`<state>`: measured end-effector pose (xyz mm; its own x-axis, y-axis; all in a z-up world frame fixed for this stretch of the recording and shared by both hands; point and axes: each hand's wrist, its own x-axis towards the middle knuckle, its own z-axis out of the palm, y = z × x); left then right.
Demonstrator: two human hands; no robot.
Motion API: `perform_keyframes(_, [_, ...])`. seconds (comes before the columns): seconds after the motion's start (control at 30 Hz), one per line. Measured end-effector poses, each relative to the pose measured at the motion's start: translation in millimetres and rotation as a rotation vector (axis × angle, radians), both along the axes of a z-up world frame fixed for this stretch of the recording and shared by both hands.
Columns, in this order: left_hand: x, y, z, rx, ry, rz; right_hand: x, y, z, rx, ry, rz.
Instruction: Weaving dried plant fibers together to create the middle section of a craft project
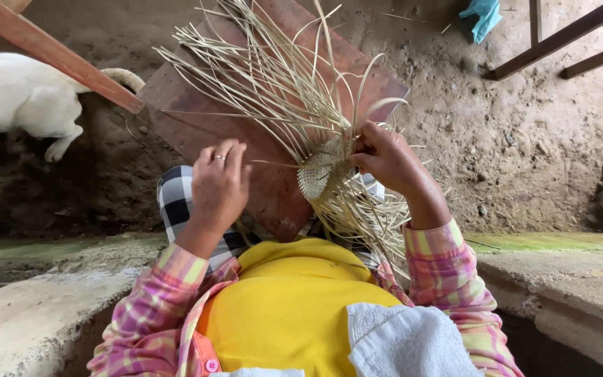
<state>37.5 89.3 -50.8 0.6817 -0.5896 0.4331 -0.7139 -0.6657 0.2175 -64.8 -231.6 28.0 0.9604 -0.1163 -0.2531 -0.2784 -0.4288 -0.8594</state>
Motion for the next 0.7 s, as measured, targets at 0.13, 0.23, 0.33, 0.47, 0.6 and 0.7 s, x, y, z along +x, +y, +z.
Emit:
perform_keyframes(0.13, [-36.2, -47.1, 20.6, -0.200, -0.021, -0.193, 3.2, 8.9, 9.1, 0.023, -0.015, 0.016])
perform_keyframes(0.23, [-54.8, -74.8, 21.9, -0.326, 0.204, -0.400, 5.8, 20.3, 31.0, 0.032, -0.028, 0.049])
perform_keyframes(0.33, [-52.1, -84.6, 30.8, -0.361, 0.388, -0.415, 5.0, 29.0, 44.2, -0.046, -0.024, 0.036])
perform_keyframes(0.47, [-56.2, -91.9, 38.4, -0.576, 0.948, -0.316, 5.1, 34.9, 43.3, -0.086, -0.018, 0.007])
perform_keyframes(0.6, [-61.8, -96.9, 19.8, -0.712, 1.275, -0.199, -9.5, 30.2, 9.4, -0.055, -0.011, -0.250])
perform_keyframes(0.7, [-63.4, -100.5, 5.7, -0.703, 1.362, -0.120, -16.0, 33.1, 20.7, -0.167, -0.109, -0.238])
